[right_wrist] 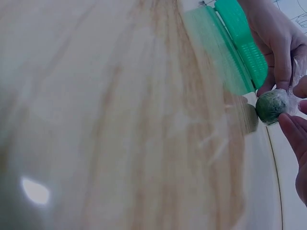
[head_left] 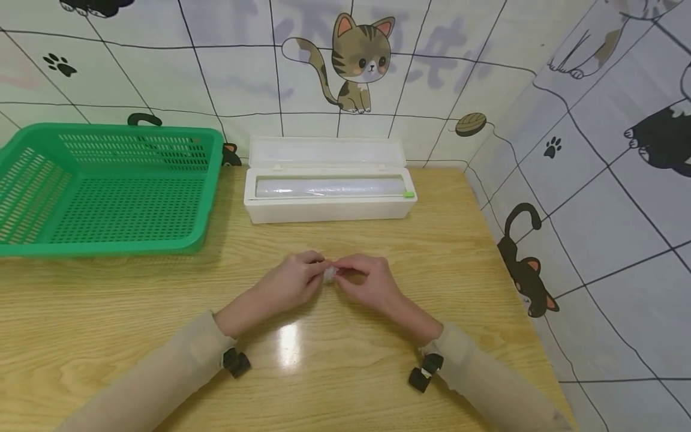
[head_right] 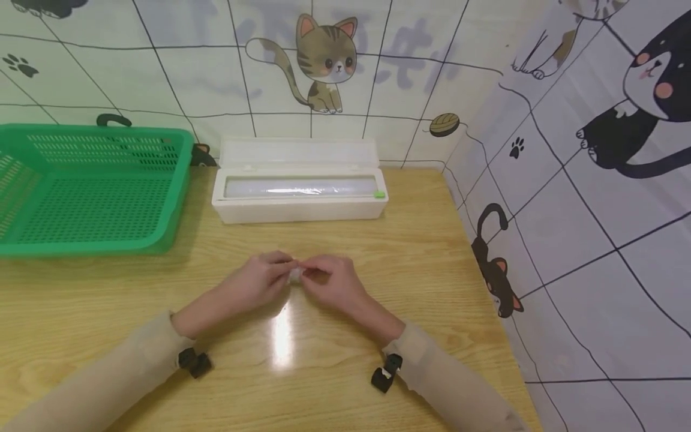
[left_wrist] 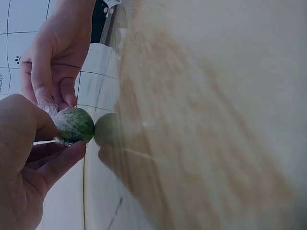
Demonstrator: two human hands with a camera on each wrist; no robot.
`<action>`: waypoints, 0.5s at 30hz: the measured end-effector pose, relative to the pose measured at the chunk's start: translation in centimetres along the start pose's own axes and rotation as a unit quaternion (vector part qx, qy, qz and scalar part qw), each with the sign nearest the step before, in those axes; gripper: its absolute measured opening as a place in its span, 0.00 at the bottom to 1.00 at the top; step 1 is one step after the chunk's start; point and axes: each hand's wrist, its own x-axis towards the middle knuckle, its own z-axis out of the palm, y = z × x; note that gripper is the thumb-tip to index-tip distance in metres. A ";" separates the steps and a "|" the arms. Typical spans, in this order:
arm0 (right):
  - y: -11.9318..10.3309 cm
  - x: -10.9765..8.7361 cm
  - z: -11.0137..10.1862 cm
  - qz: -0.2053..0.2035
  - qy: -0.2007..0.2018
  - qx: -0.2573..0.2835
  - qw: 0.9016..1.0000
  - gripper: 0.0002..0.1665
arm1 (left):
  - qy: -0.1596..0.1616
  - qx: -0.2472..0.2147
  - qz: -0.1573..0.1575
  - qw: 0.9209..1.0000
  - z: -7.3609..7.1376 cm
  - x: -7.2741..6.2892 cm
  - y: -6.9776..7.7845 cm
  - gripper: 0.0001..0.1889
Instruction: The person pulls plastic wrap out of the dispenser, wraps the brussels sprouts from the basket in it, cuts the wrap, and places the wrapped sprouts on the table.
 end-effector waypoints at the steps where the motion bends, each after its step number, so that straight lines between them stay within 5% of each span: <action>1: 0.1 0.0 0.0 -0.010 -0.003 0.005 1.000 0.12 | 0.002 -0.008 0.000 1.000 0.0 -0.1 0.0 0.13; 10: 0.9 0.1 0.2 -0.112 0.010 -0.030 0.993 0.14 | 0.045 -0.098 -0.014 0.994 0.0 -0.3 -0.6 0.09; 15: 0.8 0.3 0.3 -0.145 0.023 -0.051 0.988 0.11 | 0.048 -0.179 -0.080 0.979 0.2 -0.5 -0.9 0.09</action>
